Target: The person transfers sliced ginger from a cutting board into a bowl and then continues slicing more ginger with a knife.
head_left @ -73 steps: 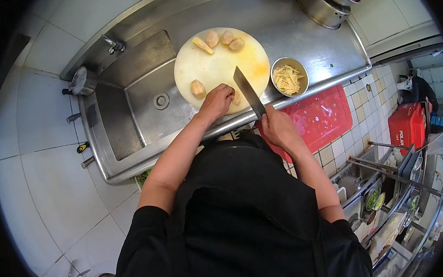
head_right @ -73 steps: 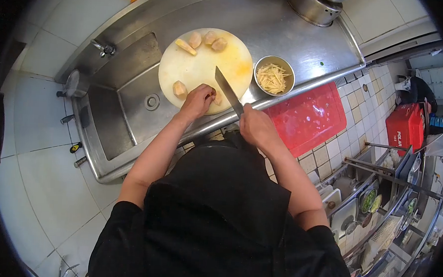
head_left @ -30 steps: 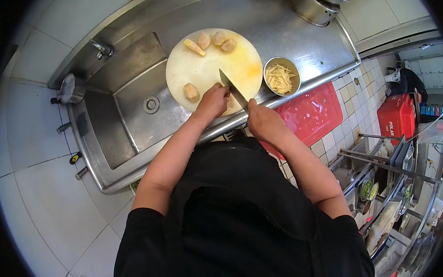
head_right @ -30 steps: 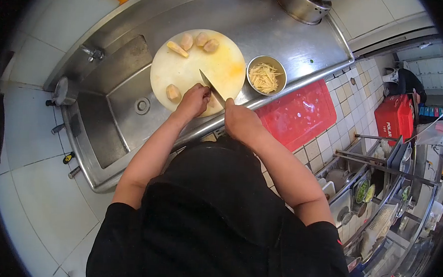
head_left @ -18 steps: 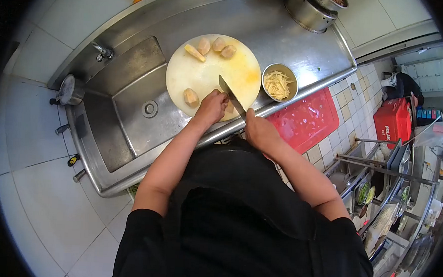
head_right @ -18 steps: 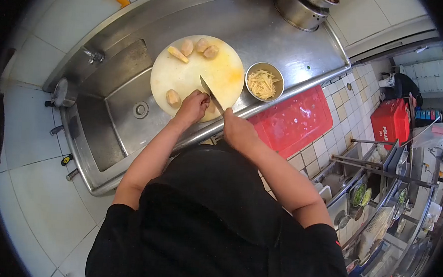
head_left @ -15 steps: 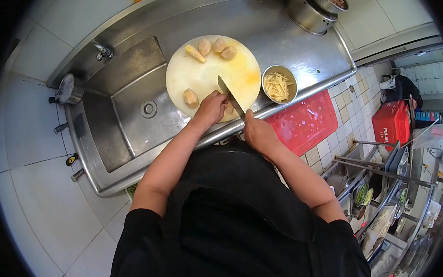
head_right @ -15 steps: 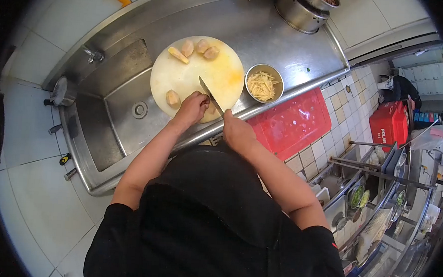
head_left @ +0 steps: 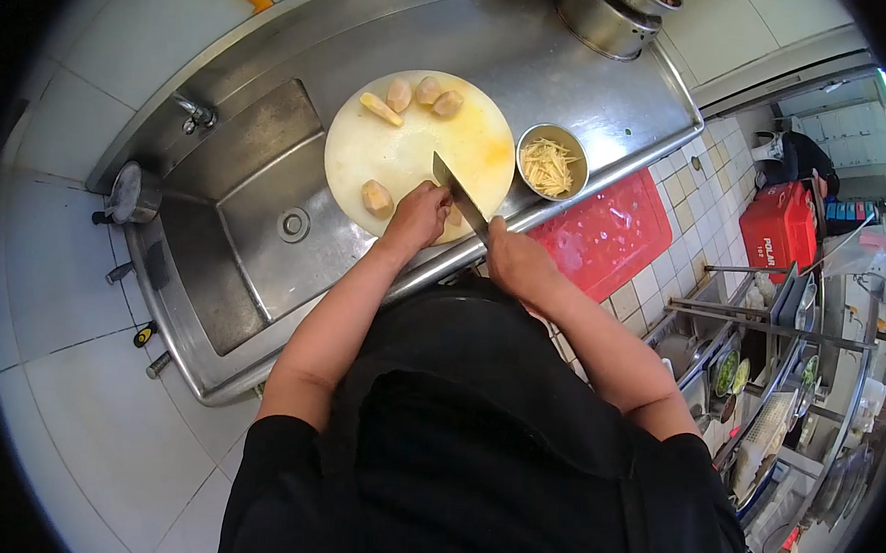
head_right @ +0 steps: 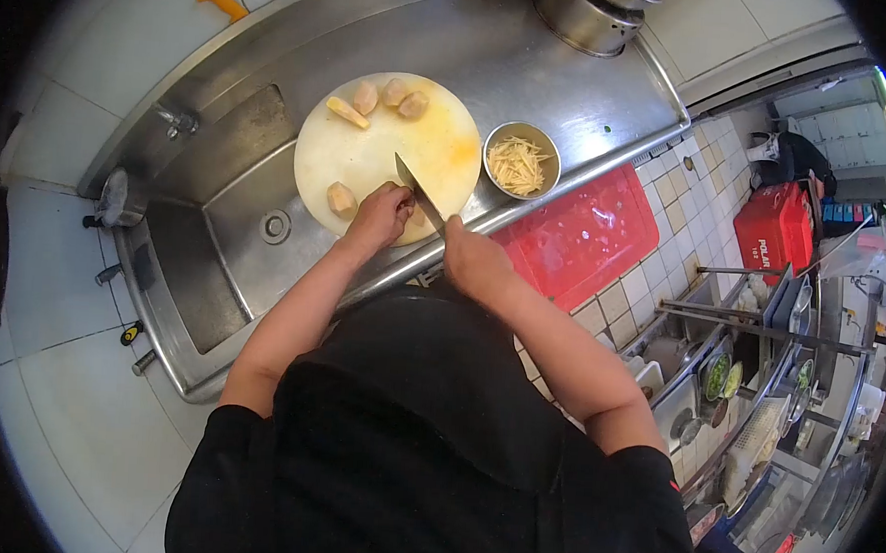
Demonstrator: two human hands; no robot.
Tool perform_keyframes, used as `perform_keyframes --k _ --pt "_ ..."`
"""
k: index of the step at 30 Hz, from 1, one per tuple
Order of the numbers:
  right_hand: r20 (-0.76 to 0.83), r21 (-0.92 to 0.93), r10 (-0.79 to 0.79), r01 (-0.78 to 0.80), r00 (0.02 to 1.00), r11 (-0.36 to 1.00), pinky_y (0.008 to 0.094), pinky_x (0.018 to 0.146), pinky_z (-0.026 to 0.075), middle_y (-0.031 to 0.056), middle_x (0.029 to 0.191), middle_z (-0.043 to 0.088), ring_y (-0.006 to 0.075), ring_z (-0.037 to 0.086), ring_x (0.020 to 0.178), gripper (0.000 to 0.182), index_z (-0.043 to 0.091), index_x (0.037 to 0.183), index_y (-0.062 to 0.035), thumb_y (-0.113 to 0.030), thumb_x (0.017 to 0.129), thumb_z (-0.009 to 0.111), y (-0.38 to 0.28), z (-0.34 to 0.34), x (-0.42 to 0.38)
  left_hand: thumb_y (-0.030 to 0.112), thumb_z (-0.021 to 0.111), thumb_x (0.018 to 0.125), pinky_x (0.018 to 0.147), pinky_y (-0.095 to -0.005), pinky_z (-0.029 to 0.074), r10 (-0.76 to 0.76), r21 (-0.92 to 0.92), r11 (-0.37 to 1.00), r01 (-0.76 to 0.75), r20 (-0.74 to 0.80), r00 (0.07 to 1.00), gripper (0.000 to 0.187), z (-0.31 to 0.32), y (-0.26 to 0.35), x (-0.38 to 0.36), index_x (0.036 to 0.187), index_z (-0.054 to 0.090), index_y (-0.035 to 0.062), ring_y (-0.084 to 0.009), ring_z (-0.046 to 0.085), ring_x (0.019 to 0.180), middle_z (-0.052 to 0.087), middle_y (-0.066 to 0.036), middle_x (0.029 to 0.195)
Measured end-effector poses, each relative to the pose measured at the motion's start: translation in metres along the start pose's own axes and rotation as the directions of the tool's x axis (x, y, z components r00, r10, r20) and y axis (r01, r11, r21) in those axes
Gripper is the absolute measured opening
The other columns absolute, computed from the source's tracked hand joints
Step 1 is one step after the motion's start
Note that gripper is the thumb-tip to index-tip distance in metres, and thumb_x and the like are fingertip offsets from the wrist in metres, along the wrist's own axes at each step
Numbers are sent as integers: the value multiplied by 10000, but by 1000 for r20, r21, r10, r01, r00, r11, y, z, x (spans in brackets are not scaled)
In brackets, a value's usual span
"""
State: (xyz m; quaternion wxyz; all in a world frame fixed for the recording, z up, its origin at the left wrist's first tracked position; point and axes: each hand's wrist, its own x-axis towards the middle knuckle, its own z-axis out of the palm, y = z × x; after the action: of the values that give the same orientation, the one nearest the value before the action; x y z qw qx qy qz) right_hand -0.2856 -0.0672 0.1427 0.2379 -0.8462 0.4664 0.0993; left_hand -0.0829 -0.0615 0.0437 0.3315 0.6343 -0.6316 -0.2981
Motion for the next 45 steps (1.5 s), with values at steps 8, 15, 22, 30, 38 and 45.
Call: perform_keyframes --k 8,15,22,30,38,45 --pt "14 -28 -18 18 1000 999 555 747 552 304 842 689 445 709 831 189 457 1091 44 -78 948 437 -3 -12 2 50 641 867 808 -456 519 21 14 1000 -20 -28 999 107 2 1 -1 971 661 32 -383 642 923 638 -180 968" --pt "-28 -12 -52 52 998 999 541 760 560 321 838 687 445 715 835 180 453 1076 45 -58 928 462 -6 -10 9 68 651 875 814 -455 525 39 40 998 -39 -6 999 144 -1 0 1 1011 672 25 -392 644 936 640 -190 983" --pt "-22 4 7 -6 1000 1000 538 764 563 313 840 686 449 712 850 175 460 1066 49 -55 924 469 -3 -1 13 74 660 888 827 -446 529 53 8 999 -53 -33 998 158 2 -6 -2 1038 679 29 -390 651 949 648 -189 1007" --pt "25 3 31 -31 999 1000 555 789 545 322 880 684 464 697 885 186 452 1083 51 -52 927 460 -6 1 13 80 640 917 836 -441 529 70 18 997 -70 -36 997 152 3 -7 -3 1058 686 49 -376 656 968 650 -173 1018" --pt "2 30 43 -43 999 999 568 784 538 323 883 681 477 690 895 184 461 1064 58 -71 932 454 -5 7 9 105 652 926 847 -447 527 101 23 995 -100 -37 994 151 7 -12 -6 1064 689 54 -379 653 976 656 -161 1038" --pt "47 28 84 -85 995 996 566 795 537 355 915 674 488 687 904 199 448 1087 63 -70 940 427 -15 -3 1 96 653 923 835 -443 536 120 3 993 -120 -81 989 154 8 -14 -7 1066 696 55 -381 658 979 662 -163 1041"
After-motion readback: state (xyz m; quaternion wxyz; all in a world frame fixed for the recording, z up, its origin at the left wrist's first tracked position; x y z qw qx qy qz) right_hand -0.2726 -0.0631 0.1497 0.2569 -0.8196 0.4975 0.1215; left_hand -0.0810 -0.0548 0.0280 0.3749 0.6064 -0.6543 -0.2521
